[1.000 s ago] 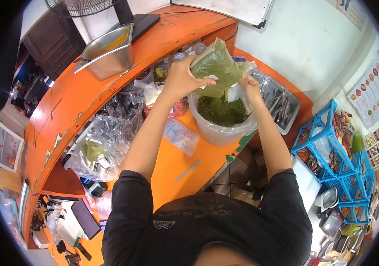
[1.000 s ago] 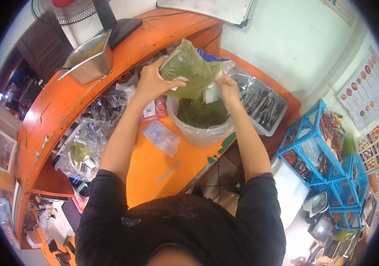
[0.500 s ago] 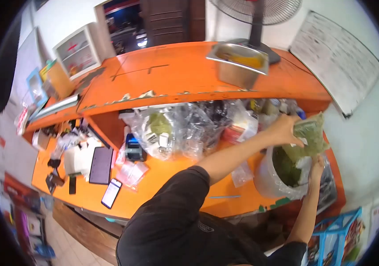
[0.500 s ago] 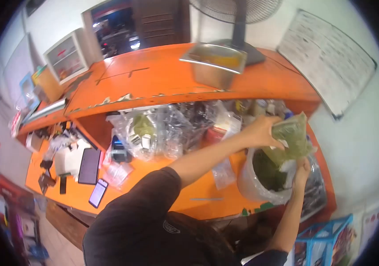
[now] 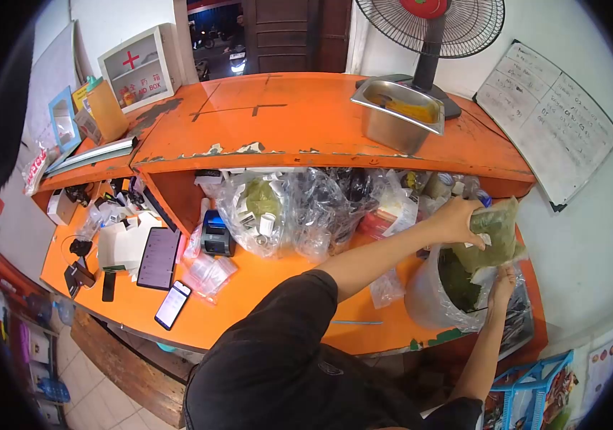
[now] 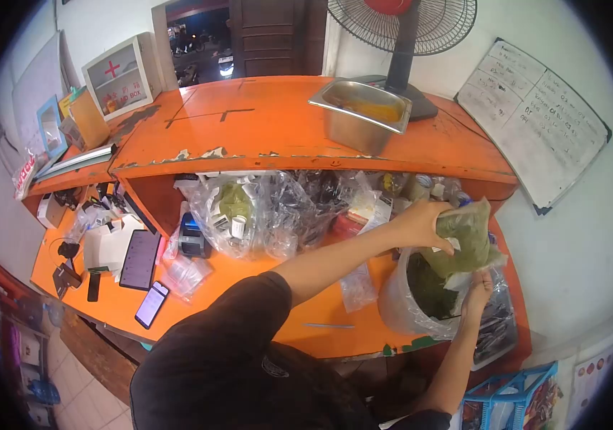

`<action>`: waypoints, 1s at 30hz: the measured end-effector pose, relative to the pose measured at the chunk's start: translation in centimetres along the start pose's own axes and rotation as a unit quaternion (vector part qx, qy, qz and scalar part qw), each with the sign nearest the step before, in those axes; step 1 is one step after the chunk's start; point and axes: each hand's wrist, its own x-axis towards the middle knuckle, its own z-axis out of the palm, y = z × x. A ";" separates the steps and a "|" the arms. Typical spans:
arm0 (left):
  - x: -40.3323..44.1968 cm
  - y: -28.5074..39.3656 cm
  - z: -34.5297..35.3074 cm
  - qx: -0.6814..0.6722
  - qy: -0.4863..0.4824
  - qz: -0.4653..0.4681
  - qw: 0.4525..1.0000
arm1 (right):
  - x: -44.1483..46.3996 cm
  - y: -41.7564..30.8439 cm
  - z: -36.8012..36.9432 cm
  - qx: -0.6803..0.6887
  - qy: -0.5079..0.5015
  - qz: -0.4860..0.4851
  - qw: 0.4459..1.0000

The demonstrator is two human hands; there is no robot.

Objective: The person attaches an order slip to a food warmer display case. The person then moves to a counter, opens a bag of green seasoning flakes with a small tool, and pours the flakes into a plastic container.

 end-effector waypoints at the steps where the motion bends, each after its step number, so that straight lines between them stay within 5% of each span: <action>1: 0.0 0.2 -0.1 -0.007 -0.003 -0.009 1.000 | -0.3 -0.9 1.6 0.019 0.013 -0.005 1.000; 14: -0.1 -0.2 0.3 -0.035 0.023 0.002 0.999 | -0.5 -1.3 1.6 -0.008 0.016 0.033 0.999; 22: 0.1 -0.5 0.6 -0.028 0.008 -0.010 1.000 | -1.0 -3.7 3.9 0.033 0.157 0.066 0.985; 30: 0.0 0.8 0.5 0.002 0.007 0.013 1.000 | -0.9 -3.1 4.0 -0.027 0.083 0.068 0.994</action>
